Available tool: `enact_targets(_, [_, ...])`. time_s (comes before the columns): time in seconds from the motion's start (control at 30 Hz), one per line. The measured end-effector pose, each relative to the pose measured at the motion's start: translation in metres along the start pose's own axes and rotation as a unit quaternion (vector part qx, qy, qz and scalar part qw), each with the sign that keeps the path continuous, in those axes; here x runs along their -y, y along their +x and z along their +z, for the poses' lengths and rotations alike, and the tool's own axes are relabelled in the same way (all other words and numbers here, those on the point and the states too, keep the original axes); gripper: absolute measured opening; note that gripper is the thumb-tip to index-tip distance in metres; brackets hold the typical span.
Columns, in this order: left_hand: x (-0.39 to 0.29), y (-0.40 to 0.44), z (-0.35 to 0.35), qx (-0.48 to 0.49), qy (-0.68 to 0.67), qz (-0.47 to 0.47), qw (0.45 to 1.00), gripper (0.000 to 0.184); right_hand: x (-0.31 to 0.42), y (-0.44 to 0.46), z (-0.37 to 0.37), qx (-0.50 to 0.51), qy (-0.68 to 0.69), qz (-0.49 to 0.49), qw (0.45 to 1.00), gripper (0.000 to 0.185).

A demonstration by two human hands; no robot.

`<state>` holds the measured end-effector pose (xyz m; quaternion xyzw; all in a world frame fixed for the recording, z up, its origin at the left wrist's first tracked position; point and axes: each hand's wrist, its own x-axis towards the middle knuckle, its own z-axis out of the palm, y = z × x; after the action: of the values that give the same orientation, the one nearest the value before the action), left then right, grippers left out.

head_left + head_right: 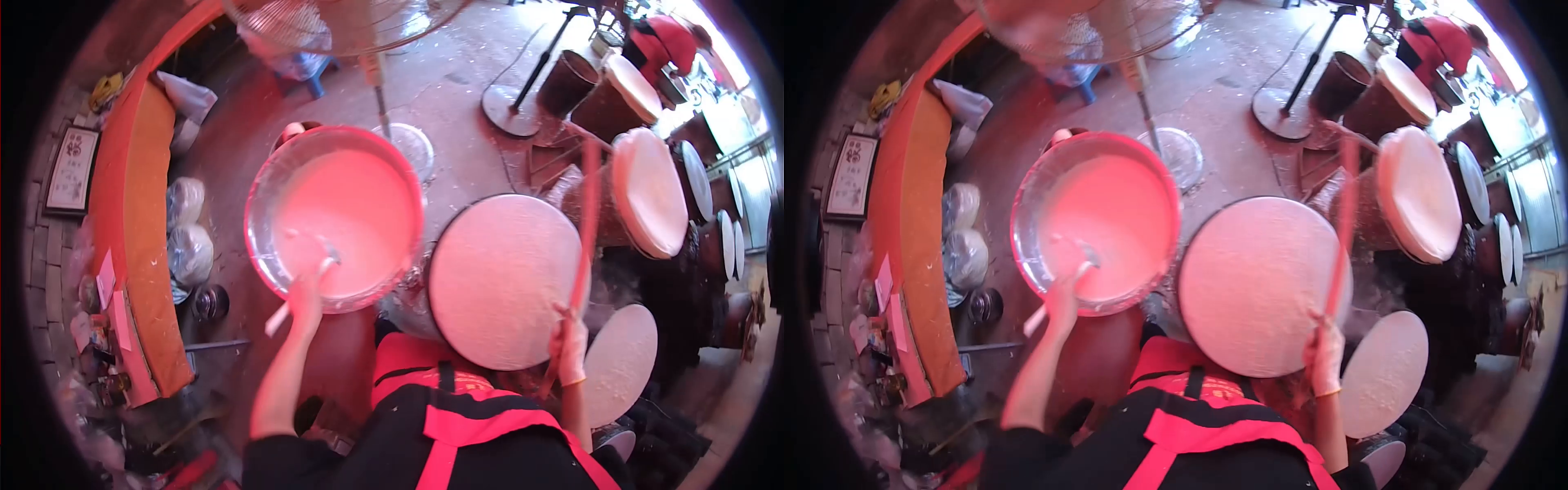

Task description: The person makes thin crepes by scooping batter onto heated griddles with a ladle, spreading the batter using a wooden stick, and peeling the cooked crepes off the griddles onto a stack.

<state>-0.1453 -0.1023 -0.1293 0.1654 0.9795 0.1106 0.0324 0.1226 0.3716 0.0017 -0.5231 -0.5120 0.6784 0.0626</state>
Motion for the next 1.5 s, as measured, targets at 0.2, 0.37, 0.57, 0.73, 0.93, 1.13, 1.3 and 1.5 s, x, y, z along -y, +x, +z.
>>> enact_targets(0.2, [0.084, 0.072, 0.064, 0.063, -0.022, 0.002, 0.998, 0.040, -0.050, -0.024, 0.253, 0.254, -0.336, -0.374, 0.826, 0.048])
enact_targets(0.37, [0.064, 0.085, 0.211, 0.181, -0.706, -0.443, 0.522, 0.013, -0.104, 0.023, 0.389, 0.230, -0.600, -0.307, 0.702, 0.061])
enact_targets(0.57, [-0.020, 0.117, 0.056, 0.245, -0.845, -0.475, -0.031, 0.019, -0.114, -0.026, 0.326, 0.204, -0.611, -0.240, 0.726, 0.063])
enact_targets(0.73, [-0.070, 0.101, -0.081, 0.141, -0.930, -0.340, 0.018, 0.023, -0.091, -0.076, 0.269, 0.206, -0.514, -0.368, 0.747, 0.066])
enact_targets(0.93, [-0.110, 0.071, -0.260, 0.070, -0.887, -0.152, 0.431, 0.030, -0.048, -0.104, 0.213, 0.217, -0.389, -0.534, 0.718, 0.070])
enact_targets(1.13, [-0.099, 0.062, -0.374, -0.022, -0.700, -0.066, 0.711, 0.037, 0.018, -0.123, 0.189, 0.121, -0.253, -0.661, 0.697, 0.063])
enact_targets(1.3, [-0.074, 0.079, -0.358, 0.254, -0.722, -0.269, 0.585, 0.038, -0.013, -0.140, 0.177, 0.026, -0.395, -0.620, 0.678, 0.060])
enact_targets(1.5, [-0.106, -0.005, -0.284, 0.459, -0.653, -0.316, 0.513, 0.027, -0.175, -0.175, 0.053, 0.021, -0.277, -0.568, 0.775, 0.061])
